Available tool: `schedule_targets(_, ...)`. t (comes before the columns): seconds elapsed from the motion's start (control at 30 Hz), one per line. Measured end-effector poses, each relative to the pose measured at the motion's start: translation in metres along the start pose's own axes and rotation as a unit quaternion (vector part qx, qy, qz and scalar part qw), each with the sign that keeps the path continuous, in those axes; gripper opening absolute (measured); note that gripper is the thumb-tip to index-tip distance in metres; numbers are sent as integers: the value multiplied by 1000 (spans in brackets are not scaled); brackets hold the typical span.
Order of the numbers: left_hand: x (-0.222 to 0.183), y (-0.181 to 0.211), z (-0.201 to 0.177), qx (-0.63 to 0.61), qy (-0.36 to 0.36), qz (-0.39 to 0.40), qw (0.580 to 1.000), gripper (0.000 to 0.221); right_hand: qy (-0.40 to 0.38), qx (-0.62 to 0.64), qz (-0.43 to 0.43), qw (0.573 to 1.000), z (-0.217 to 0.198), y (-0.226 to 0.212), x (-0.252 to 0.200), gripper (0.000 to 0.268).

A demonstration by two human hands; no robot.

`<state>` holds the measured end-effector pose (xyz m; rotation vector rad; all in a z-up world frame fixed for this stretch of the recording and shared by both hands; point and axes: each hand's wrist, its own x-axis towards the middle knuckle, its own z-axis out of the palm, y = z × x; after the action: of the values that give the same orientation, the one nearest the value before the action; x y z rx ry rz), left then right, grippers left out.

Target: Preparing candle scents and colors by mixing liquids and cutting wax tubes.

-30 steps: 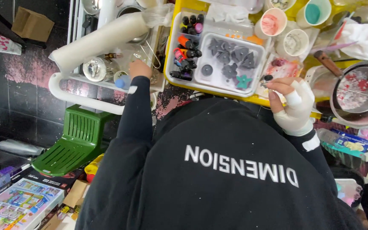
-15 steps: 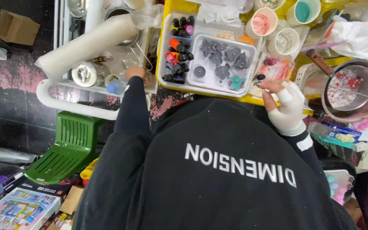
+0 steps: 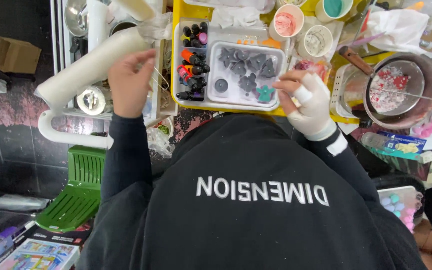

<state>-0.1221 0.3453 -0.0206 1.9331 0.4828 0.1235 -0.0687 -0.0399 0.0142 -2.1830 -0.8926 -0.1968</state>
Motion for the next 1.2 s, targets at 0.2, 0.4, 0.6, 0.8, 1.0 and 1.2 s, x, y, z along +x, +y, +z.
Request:
schedule_targets(0.2, -30, 73, 47, -14, -208, -5, 978, 21, 19, 36, -8, 999, 6, -32, 26, 29)
schedule_targets(0.4, -43, 94, 95, 23, -375, -108, 920, 10, -43, 28, 18, 999, 8, -10, -8, 21)
schedule_targets(0.6, -50, 70, 139, -129, -456, 41, 880, 10, -86, -4, 40, 996, -11, 4, -41, 26)
schedule_targets(0.8, -39, 136, 163, 30, -512, -45, 857, 20, -110, -61, 98, 987, -42, 20, -66, 14)
schedule_targets(1.0, 7, 60, 204, -2, -300, 75, 951, 24, -20, 44, 309, 950, -93, 27, -89, 16)
schedule_targets(1.2, -18, 47, 289, 243, -128, 356, 893, 37, 22, 288, 443, 849, -112, 43, -112, 12)
